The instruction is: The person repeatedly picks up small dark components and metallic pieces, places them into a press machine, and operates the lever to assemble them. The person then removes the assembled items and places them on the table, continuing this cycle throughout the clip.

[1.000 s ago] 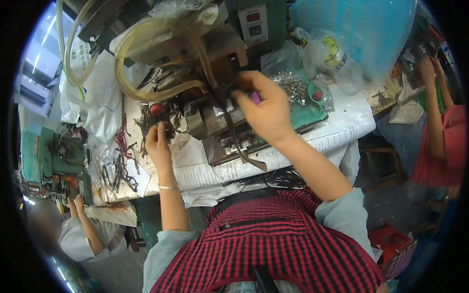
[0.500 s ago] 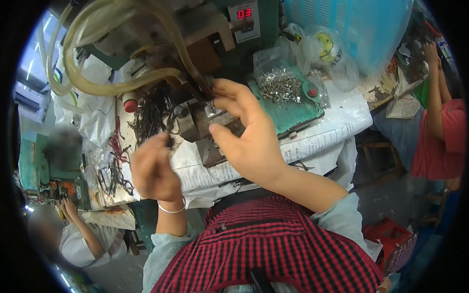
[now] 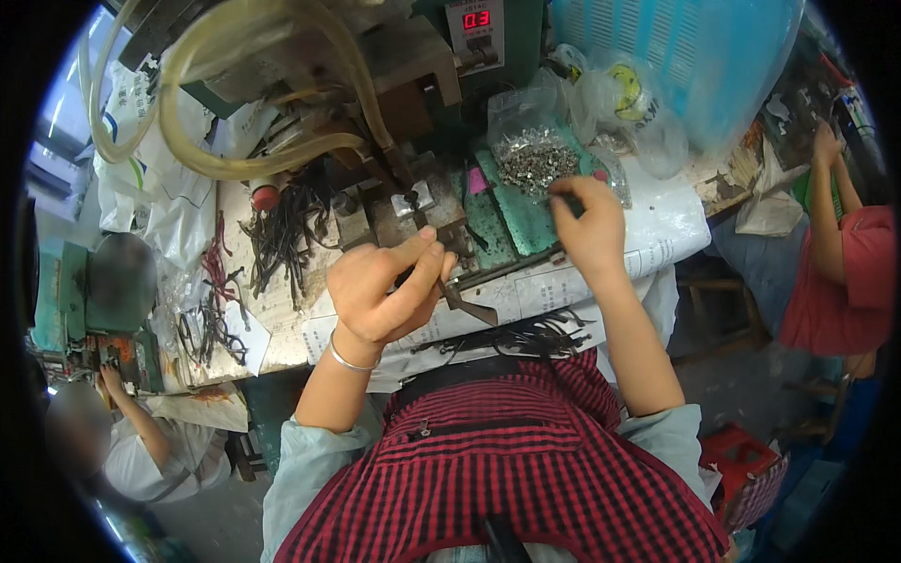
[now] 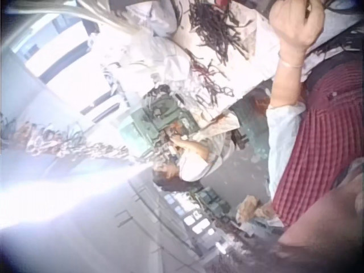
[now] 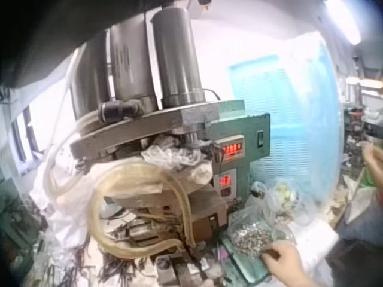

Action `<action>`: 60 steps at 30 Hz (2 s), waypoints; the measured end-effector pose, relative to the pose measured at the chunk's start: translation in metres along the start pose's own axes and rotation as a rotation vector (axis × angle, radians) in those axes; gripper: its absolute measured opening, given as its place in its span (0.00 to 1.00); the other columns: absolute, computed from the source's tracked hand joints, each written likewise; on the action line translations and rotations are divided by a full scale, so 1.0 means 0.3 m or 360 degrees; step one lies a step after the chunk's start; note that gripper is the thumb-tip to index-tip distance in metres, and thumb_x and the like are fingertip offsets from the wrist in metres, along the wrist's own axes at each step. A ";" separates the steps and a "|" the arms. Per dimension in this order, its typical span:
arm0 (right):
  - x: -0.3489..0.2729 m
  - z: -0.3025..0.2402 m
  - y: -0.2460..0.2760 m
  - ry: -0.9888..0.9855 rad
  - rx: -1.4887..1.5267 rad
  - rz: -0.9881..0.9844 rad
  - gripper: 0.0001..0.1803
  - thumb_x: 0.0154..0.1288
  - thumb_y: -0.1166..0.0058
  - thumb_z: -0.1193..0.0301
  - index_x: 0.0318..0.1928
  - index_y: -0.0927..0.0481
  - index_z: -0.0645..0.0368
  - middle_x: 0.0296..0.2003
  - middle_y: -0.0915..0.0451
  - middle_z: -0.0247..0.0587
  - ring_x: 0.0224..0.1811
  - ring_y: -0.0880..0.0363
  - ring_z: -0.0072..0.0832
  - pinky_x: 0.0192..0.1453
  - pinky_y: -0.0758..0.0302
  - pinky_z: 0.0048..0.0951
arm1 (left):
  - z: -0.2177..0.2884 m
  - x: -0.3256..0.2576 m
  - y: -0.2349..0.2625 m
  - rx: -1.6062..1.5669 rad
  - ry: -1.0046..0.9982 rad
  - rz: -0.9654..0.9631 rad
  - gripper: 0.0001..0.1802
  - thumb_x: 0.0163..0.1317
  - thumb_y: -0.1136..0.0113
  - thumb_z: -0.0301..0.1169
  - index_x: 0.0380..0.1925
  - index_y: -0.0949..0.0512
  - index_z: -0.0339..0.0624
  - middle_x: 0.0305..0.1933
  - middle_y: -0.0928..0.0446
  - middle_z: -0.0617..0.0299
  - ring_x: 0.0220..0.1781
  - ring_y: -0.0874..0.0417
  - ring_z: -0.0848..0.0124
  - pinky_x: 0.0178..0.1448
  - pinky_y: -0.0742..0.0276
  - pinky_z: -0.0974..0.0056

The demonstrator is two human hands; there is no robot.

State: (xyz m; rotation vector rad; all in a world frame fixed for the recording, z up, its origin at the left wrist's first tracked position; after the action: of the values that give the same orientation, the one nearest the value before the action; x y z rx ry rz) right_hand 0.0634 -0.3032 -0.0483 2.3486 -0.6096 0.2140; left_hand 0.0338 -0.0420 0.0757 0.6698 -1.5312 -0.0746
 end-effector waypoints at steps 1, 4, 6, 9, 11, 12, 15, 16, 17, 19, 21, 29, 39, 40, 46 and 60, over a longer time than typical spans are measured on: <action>-0.008 -0.027 -0.007 0.0023 -0.0126 0.0029 0.09 0.58 0.35 0.76 0.40 0.15 0.61 0.43 0.15 0.46 0.52 0.19 0.44 0.56 0.23 0.40 | -0.001 -0.002 0.003 -0.0002 0.0011 -0.0004 0.11 0.53 0.23 0.28 0.36 0.15 0.44 0.40 0.13 0.60 0.20 0.26 0.78 0.24 0.34 0.72; -0.014 -0.076 -0.029 0.0126 -0.0497 0.0119 0.05 0.56 0.33 0.73 0.32 0.16 0.60 0.38 0.18 0.46 0.47 0.20 0.47 0.53 0.24 0.45 | -0.005 0.003 0.012 -0.0107 0.0163 -0.0047 0.15 0.50 0.21 0.24 0.39 0.14 0.43 0.39 0.12 0.58 0.23 0.21 0.73 0.23 0.31 0.69; 0.004 -0.062 -0.078 0.0245 -0.0662 0.0184 0.06 0.55 0.33 0.72 0.32 0.17 0.58 0.35 0.19 0.46 0.46 0.21 0.47 0.52 0.25 0.47 | -0.003 -0.023 0.020 -0.0146 0.0373 -0.0127 0.18 0.49 0.22 0.24 0.42 0.13 0.42 0.47 0.11 0.54 0.27 0.17 0.70 0.28 0.25 0.68; 0.009 -0.060 -0.112 0.0204 -0.0665 0.0102 0.07 0.55 0.35 0.72 0.35 0.17 0.58 0.37 0.18 0.48 0.46 0.20 0.49 0.52 0.24 0.47 | 0.019 -0.136 0.096 -0.0219 0.0663 -0.0082 0.19 0.47 0.22 0.24 0.43 0.12 0.42 0.53 0.13 0.52 0.28 0.16 0.70 0.31 0.23 0.68; -0.012 -0.052 -0.104 0.0193 -0.0652 0.0113 0.08 0.58 0.37 0.72 0.38 0.17 0.60 0.40 0.16 0.51 0.47 0.18 0.52 0.53 0.24 0.47 | 0.040 -0.197 0.224 0.0062 0.0690 -0.0110 0.19 0.46 0.23 0.21 0.42 0.12 0.44 0.53 0.13 0.53 0.31 0.15 0.68 0.32 0.23 0.66; -0.014 0.035 -0.095 -0.0071 -0.0598 0.0028 0.14 0.61 0.37 0.70 0.46 0.15 0.62 0.47 0.14 0.52 0.50 0.17 0.53 0.57 0.23 0.45 | 0.005 -0.213 0.297 0.0310 0.0794 -0.0160 0.17 0.47 0.25 0.19 0.40 0.13 0.41 0.50 0.13 0.53 0.31 0.15 0.65 0.33 0.23 0.66; 0.002 0.245 -0.066 -0.0037 -0.0322 0.0033 0.22 0.74 0.42 0.66 0.63 0.20 0.63 0.58 0.16 0.52 0.59 0.16 0.42 0.65 0.24 0.37 | -0.207 -0.256 0.498 0.0609 0.1143 0.0028 0.11 0.53 0.30 0.19 0.38 0.15 0.38 0.45 0.14 0.54 0.40 0.16 0.57 0.44 0.22 0.59; 0.005 0.254 -0.058 -0.0033 -0.0203 0.0026 0.20 0.77 0.45 0.67 0.63 0.20 0.63 0.58 0.16 0.50 0.60 0.17 0.39 0.66 0.25 0.35 | -0.288 -0.277 0.497 0.0654 0.1211 -0.0012 0.08 0.54 0.29 0.22 0.35 0.17 0.40 0.41 0.17 0.57 0.43 0.19 0.55 0.47 0.24 0.55; 0.017 0.249 -0.069 -0.0011 -0.0086 0.0004 0.19 0.79 0.47 0.67 0.63 0.21 0.64 0.58 0.16 0.49 0.61 0.18 0.36 0.67 0.26 0.33 | -0.359 -0.332 0.478 0.0760 0.1253 -0.0141 0.08 0.54 0.29 0.26 0.33 0.18 0.41 0.39 0.21 0.57 0.43 0.22 0.55 0.46 0.26 0.55; 0.047 0.137 -0.044 0.0120 -0.0123 0.0080 0.18 0.80 0.48 0.68 0.63 0.20 0.63 0.58 0.15 0.47 0.61 0.18 0.35 0.67 0.27 0.33 | -0.484 -0.470 0.399 0.1110 0.1430 -0.0502 0.10 0.52 0.26 0.33 0.32 0.16 0.44 0.38 0.23 0.58 0.46 0.23 0.56 0.48 0.28 0.55; 0.077 0.143 -0.095 0.0153 -0.0068 0.0021 0.17 0.80 0.49 0.68 0.62 0.20 0.63 0.58 0.15 0.46 0.61 0.18 0.35 0.67 0.27 0.33 | -0.584 -0.694 0.300 0.1242 0.1609 -0.0702 0.10 0.51 0.26 0.34 0.32 0.15 0.44 0.38 0.23 0.58 0.46 0.22 0.56 0.48 0.27 0.55; -0.035 0.227 0.076 0.0105 -0.0320 0.0175 0.17 0.81 0.50 0.68 0.61 0.19 0.66 0.60 0.17 0.45 0.63 0.21 0.35 0.70 0.30 0.33 | -0.628 -0.779 0.368 0.1108 0.1919 -0.1024 0.07 0.54 0.29 0.34 0.28 0.14 0.43 0.35 0.19 0.53 0.42 0.15 0.54 0.45 0.20 0.51; -0.001 -0.089 0.013 0.0241 0.0589 0.0049 0.13 0.72 0.40 0.76 0.55 0.15 0.64 0.54 0.14 0.44 0.55 0.17 0.28 0.64 0.24 0.32 | -0.553 -0.508 0.324 -0.0102 0.1673 0.0236 0.10 0.67 0.36 0.28 0.46 0.19 0.34 0.36 0.17 0.50 0.33 0.17 0.57 0.41 0.22 0.59; 0.040 -0.152 -0.052 0.0242 0.0593 0.0095 0.14 0.68 0.37 0.78 0.54 0.14 0.62 0.52 0.13 0.42 0.53 0.16 0.28 0.60 0.22 0.31 | -0.555 -0.532 0.280 -0.0299 0.2040 0.0194 0.10 0.70 0.37 0.29 0.46 0.18 0.34 0.37 0.17 0.55 0.34 0.19 0.66 0.39 0.23 0.63; 0.012 -0.447 -0.168 0.0141 0.1213 0.0019 0.22 0.64 0.35 0.81 0.58 0.22 0.64 0.47 0.15 0.39 0.50 0.16 0.23 0.57 0.24 0.24 | -0.489 -0.702 0.207 -0.0649 0.2094 0.0632 0.05 0.74 0.38 0.26 0.42 0.21 0.36 0.37 0.16 0.61 0.36 0.18 0.77 0.39 0.23 0.73; -0.065 -0.613 -0.078 0.0126 0.1433 -0.0459 0.34 0.64 0.44 0.84 0.71 0.35 0.66 0.56 0.18 0.46 0.60 0.19 0.32 0.70 0.30 0.32 | -0.181 0.037 0.254 -0.0379 0.0591 0.0361 0.05 0.65 0.32 0.20 0.39 0.18 0.36 0.36 0.13 0.53 0.36 0.12 0.68 0.37 0.20 0.71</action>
State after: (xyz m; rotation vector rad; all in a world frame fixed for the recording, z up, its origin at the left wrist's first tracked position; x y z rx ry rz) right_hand 0.0599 -0.1586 0.0693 3.2252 -0.1124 0.5292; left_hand 0.0578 0.0349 0.1248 0.2967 -1.2061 0.0378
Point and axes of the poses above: each hand's wrist, its own x-axis towards the middle knuckle, its own y-axis out of the back of the hand, z = x × y, the point moved 9 cm from there along x, towards the middle knuckle
